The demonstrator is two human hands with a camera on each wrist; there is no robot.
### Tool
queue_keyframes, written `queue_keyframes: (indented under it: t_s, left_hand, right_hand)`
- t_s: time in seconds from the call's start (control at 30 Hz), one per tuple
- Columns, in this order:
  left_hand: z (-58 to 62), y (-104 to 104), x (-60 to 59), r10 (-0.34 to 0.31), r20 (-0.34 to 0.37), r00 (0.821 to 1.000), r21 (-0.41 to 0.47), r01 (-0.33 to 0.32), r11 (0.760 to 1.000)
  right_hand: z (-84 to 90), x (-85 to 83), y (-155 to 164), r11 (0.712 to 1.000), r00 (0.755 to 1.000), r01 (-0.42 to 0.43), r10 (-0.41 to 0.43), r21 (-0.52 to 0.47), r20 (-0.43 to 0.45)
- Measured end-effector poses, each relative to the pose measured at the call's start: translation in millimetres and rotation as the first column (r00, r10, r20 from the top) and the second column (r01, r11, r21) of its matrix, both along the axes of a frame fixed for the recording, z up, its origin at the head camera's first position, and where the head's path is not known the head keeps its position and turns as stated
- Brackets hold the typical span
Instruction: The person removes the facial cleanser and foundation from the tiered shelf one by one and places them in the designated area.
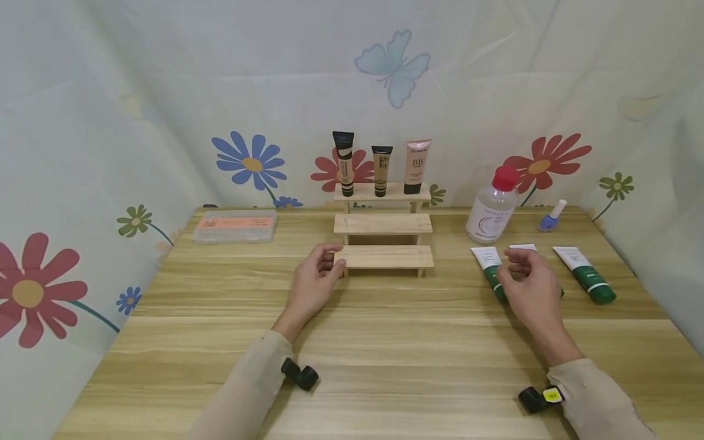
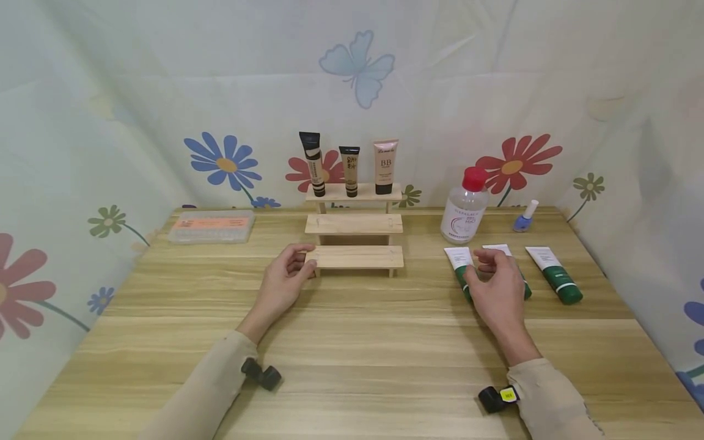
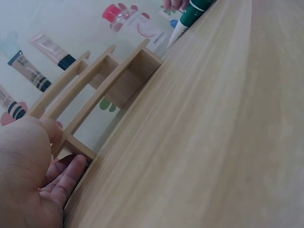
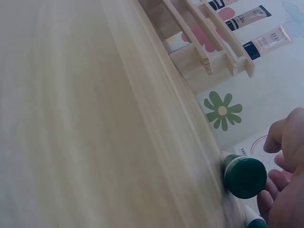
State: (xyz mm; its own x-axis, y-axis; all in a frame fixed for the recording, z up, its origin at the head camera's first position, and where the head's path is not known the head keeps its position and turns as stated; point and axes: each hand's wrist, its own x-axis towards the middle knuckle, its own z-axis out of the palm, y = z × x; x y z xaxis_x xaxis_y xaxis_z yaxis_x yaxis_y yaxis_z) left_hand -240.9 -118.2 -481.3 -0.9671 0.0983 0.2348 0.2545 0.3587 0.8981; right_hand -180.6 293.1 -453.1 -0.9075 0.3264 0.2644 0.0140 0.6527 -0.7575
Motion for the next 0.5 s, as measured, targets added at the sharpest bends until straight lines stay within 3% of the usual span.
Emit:
queue_keyframes:
  t_s: [0.37,0.5]
  left_hand:
    - [1.0,-1.3,0.6,0.002,-0.005,1.000,0.005,-0.002,1.000]
    - [0.3,-0.6,0.6,-0.007,-0.006,1.000,0.013,0.007,1.000]
  right_hand:
    - [16.3,-5.7,-8.7,0.993,0.997,-0.028,0.020,-0.114,-0.070]
    - [25.3,-11.7,-15.4,0.987,0.990,-0.070,0.050,-0.147,-0.134]
